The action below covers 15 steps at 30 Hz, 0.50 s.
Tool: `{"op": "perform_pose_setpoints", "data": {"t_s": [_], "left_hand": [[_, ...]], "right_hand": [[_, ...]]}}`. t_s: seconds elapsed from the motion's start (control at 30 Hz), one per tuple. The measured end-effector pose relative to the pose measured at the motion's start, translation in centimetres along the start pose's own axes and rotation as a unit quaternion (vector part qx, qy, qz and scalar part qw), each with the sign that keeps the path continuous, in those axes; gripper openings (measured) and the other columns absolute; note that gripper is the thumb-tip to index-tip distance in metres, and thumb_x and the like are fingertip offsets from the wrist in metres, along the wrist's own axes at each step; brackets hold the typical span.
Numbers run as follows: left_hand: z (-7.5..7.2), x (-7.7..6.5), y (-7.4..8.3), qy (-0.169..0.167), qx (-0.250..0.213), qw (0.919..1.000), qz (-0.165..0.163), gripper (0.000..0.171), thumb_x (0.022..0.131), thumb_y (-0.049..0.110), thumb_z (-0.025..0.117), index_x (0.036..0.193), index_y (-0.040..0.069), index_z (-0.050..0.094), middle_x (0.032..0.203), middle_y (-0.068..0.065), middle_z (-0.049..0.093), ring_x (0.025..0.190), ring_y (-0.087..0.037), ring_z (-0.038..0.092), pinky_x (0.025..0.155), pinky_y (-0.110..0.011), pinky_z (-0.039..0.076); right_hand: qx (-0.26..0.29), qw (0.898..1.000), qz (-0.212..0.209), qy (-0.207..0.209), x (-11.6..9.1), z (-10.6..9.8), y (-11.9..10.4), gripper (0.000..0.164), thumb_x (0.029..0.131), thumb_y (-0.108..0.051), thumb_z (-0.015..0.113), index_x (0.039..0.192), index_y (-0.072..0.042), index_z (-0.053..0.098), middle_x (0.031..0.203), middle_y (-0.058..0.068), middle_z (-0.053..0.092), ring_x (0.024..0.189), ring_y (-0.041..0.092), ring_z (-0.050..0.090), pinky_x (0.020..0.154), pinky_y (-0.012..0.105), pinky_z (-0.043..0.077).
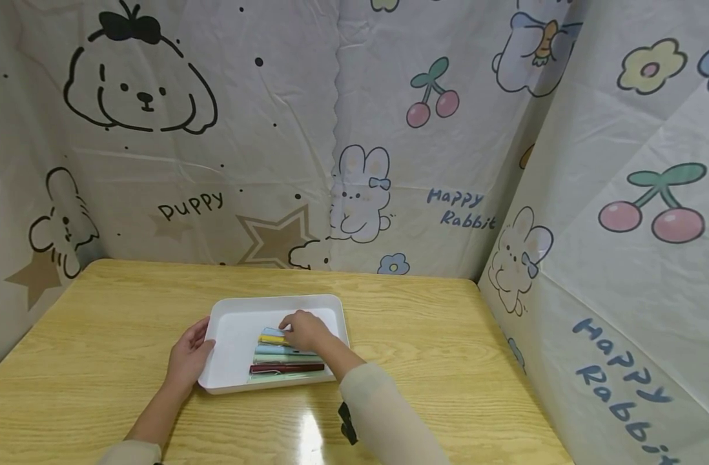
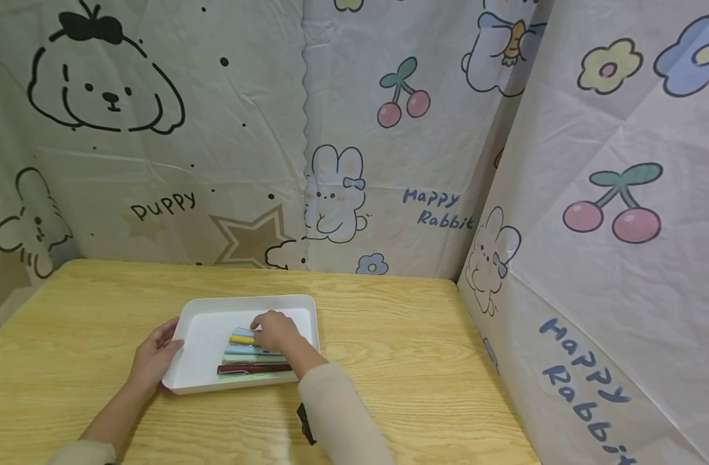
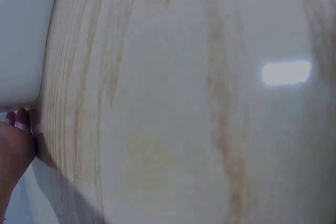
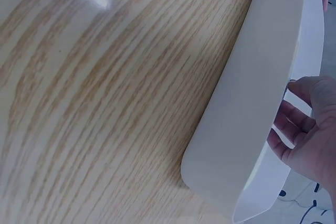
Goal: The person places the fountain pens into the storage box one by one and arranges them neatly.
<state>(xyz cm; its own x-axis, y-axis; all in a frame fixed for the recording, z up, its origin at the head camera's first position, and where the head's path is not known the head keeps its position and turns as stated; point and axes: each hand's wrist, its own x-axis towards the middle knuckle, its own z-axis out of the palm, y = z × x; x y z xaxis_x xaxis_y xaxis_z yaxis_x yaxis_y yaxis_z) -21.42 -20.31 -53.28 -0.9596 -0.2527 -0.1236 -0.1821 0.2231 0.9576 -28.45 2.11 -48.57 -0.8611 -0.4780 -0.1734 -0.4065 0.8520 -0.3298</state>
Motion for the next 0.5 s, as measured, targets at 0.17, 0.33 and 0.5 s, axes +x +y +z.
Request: {"op": "perform_pose_setpoints", "data": {"t_s": [0.17,0.33,0.5], "left_hand": [[0.0,0.0,0.1,0.000,0.004,1.0000,0.003,0.055,0.095,0.006,0.041,0.148,0.006,0.025,0.149,-0.021,0.033,0.134,-0.032,0.036,0.111,-0.046,0.032],[0.0,0.0,0.2,-0.001,0.009,1.0000,0.003,0.055,0.095,0.007,0.041,0.148,0.007,0.026,0.149,-0.020,0.033,0.134,-0.031,0.037,0.110,-0.045,0.033],[0.0,0.0,0.1,0.001,0.007,1.0000,0.004,0.055,0.095,0.007,0.042,0.148,0.006,0.026,0.149,-0.020,0.033,0.134,-0.032,0.037,0.111,-0.046,0.032]], "right_hand": [[0.013,1.000,-0.002,0.005,-0.2,-0.6,0.4,0.024,0.092,-0.020,0.056,0.112,-0.017,0.068,0.105,0.000,0.069,0.093,0.010,0.062,0.078,0.024,0.051],[0.025,0.999,-0.009,0.018,-0.4,-1.4,1.0,0.024,0.092,-0.017,0.054,0.112,-0.013,0.068,0.094,0.002,0.066,0.079,0.010,0.056,0.068,0.023,0.048],[0.043,0.999,-0.004,0.023,-0.9,-2.1,2.0,0.025,0.093,-0.019,0.053,0.112,-0.012,0.068,0.095,0.003,0.064,0.075,0.010,0.053,0.064,0.023,0.045]]}}
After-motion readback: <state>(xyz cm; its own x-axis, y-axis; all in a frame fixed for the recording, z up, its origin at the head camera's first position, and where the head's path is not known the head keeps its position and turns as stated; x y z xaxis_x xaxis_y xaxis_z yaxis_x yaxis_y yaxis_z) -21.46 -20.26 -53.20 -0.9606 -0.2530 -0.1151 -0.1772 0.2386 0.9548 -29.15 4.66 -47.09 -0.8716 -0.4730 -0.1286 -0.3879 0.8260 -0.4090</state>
